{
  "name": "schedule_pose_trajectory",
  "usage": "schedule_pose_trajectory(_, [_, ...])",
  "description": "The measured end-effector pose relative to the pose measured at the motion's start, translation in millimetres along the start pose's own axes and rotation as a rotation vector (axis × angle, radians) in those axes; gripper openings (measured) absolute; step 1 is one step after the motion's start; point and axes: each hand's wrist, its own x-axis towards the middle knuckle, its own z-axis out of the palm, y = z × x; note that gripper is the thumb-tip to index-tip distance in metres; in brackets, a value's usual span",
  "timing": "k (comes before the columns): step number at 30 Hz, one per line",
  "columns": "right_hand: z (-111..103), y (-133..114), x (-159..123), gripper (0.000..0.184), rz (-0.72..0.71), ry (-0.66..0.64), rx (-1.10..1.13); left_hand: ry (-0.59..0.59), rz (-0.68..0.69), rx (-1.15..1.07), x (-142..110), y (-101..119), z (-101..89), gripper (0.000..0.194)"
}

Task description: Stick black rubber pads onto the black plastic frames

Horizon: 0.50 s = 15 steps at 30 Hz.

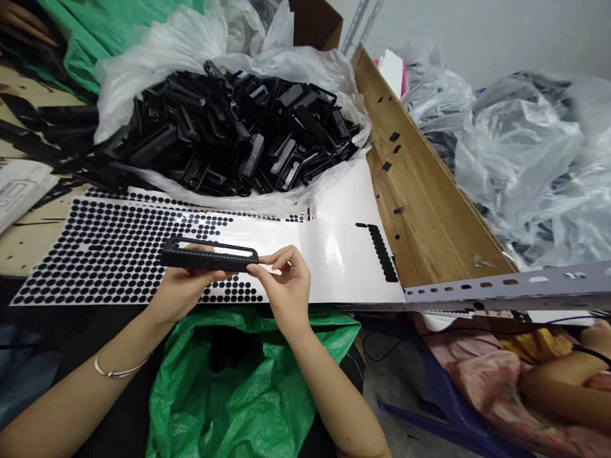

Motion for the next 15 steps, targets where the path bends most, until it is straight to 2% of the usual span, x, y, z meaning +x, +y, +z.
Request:
schedule_pose_trajectory(2, [0.1,1.2,3.6,0.047,0.056,-0.081,0.098,0.0,-0.013,0.003,-0.2,0.8,0.2,0.034])
schedule_pose_trajectory(4, [2.7,3.9,3.5,0.061,0.127,-0.228,0.112,-0.03,-0.035,0.026,-0.5,0.0,0.2,0.033])
schedule_pose_trajectory(6, [7.6,9.1,-0.1,0.048,0.179,-0.3,0.095,-0.065,-0.046,0.041,-0.8,-2.3,-0.4,0.031])
schedule_pose_trajectory(8, [12.3,15.4,-4.8,0.037,0.23,-0.307,0.107,-0.086,-0.045,0.045,-1.3,-5.4,-1.8,0.029])
schedule_pose_trajectory(10, [13.3,19.3,-6.9,0.036,0.266,-0.322,0.147,-0.099,-0.048,0.053,-1.9,-7.9,-3.8,0.027])
schedule_pose_trajectory(12, [7.2,17.9,-3.5,0.037,0.265,-0.392,0.155,-0.101,-0.066,0.062,-2.3,-8.1,-6.3,0.028])
schedule_pose_trajectory(14, [-6.5,10.9,6.4,0.038,0.235,-0.554,0.119,-0.116,-0.085,0.07,-2.3,-3.6,-9.4,0.032])
schedule_pose_trajectory(15, [-15.4,6.5,13.7,0.041,0.224,-0.688,0.094,-0.151,-0.089,0.089,-2.1,0.6,-11.1,0.033])
